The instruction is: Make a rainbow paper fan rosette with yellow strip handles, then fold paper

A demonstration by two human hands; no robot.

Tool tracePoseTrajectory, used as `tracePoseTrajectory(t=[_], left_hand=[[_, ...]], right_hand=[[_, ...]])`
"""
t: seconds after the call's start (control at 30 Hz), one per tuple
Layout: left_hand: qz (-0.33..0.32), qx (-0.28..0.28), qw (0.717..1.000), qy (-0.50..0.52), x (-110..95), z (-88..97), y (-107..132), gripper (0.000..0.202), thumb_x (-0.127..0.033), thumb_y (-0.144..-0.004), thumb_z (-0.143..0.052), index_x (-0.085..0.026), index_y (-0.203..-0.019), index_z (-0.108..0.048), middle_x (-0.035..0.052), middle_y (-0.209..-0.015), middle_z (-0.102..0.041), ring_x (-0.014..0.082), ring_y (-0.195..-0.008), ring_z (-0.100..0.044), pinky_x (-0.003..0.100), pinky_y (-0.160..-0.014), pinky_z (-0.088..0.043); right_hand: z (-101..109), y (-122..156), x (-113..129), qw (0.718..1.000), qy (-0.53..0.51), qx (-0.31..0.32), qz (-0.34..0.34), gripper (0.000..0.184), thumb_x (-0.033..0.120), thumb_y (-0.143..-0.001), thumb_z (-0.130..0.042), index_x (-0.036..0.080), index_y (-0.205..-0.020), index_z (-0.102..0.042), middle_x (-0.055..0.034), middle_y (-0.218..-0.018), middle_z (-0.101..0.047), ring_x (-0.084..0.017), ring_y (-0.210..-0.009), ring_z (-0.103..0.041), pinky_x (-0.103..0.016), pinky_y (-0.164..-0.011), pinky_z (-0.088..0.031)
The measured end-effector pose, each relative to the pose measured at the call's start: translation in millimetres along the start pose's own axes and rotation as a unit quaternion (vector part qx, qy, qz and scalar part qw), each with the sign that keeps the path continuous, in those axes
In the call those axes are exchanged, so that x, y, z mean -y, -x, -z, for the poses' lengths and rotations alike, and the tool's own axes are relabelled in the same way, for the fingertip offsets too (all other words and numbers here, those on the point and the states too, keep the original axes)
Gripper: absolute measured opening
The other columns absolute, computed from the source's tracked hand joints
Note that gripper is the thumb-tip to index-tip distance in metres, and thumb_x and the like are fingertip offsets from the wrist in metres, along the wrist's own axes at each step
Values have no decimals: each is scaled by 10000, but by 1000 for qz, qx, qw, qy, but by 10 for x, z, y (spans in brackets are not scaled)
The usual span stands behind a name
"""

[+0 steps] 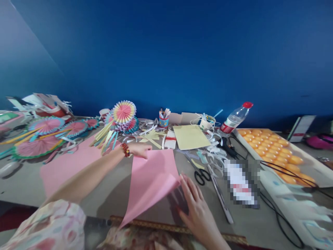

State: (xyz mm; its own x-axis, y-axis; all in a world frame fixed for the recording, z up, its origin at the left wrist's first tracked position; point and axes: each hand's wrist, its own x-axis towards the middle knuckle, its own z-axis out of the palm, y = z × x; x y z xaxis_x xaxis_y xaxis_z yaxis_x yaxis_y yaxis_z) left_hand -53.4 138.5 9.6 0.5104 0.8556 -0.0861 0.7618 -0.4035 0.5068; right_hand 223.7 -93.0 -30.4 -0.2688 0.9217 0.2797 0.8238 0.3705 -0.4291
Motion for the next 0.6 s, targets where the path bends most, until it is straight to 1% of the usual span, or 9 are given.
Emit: tracePoseTrajectory(t=[0.07, 0.13, 0.2, 0.23, 0.3, 0.37, 0.43, 0.53, 0.6], left_hand=[[-35, 59, 997, -36, 6, -14, 48, 381, -412, -950, -551, -107, -1169, -614, 55, -1164, -614, 223, -974, -641, 369, -865, -548], [-65, 87, 992, -70, 3, -37, 105, 353, -413, -923, -575, -111, -1090, -651, 28, -1013, -658, 199, -888, -650, 305, -808, -533], [-88, 82, 988, -95, -9, -69, 158, 329, -391, -887, -598, -123, -1064, -668, 10, -911, -675, 177, -824, -649, 247, -765, -498], [-99, 74, 987, -104, -19, -88, 183, 320, -365, -864, -619, -138, -1085, -666, 13, -921, -687, 181, -831, -652, 240, -765, -488], [-122, 50, 984, -117, -45, -131, 237, 375, -305, -827, -661, -168, -1175, -635, 49, -1069, -687, 218, -940, -651, 273, -829, -484], [-143, 23, 981, -125, -70, -179, 314, 446, -276, -819, -671, -193, -1251, -596, 92, -1240, -628, 264, -1101, -602, 343, -947, -457], [-161, 1, 979, -128, -75, -238, 424, 397, -275, -870, -613, -205, -1260, -595, 108, -1323, -578, 280, -1208, -538, 403, -1043, -399], [-195, -10, 973, -122, -20, -347, 638, 314, -286, -960, -483, -220, -1233, -623, 90, -1335, -589, 249, -1231, -529, 408, -1081, -379], [-210, -11, 970, -117, 39, -420, 791, 320, -288, -982, -447, -239, -1242, -627, 77, -1348, -593, 237, -1230, -536, 407, -1072, -400]], right_hand=[[10, -66, 16, 999, -11, 23, 41, 846, 94, -778, -506, 212, -1558, -200, -141, -1525, -400, -330, -1393, -361, -532, -1088, -382], [46, -130, 34, 996, -46, 43, 69, 752, 94, -786, -475, 181, -1516, -315, -164, -1389, -552, -306, -1297, -480, -490, -1053, -416], [102, -179, 50, 990, -93, 63, 89, 598, 116, -803, -457, 190, -1396, -486, -143, -1205, -674, -273, -1131, -602, -442, -1002, -454], [134, -194, 56, 986, -115, 75, 100, 514, 128, -801, -463, 205, -1299, -565, -122, -1123, -708, -259, -1050, -638, -432, -994, -455], [192, -198, 61, 979, -145, 98, 106, 363, 135, -775, -498, 227, -1090, -652, -82, -1009, -738, -238, -946, -673, -444, -1029, -420], [237, -172, 56, 977, -162, 106, 86, 273, 125, -765, -521, 238, -964, -670, -51, -931, -750, -221, -893, -689, -449, -1063, -384], [269, -132, 40, 976, -183, 109, 38, 253, 125, -797, -514, 249, -938, -684, -40, -920, -756, -213, -894, -696, -396, -1007, -436], [301, -81, 1, 966, -226, 123, -31, 230, 178, -853, -514, 251, -954, -707, -45, -937, -757, -216, -893, -696, -303, -824, -514], [304, -62, -32, 959, -244, 133, -59, 220, 233, -896, -512, 247, -957, -722, -48, -936, -756, -219, -882, -696, -287, -780, -518]])
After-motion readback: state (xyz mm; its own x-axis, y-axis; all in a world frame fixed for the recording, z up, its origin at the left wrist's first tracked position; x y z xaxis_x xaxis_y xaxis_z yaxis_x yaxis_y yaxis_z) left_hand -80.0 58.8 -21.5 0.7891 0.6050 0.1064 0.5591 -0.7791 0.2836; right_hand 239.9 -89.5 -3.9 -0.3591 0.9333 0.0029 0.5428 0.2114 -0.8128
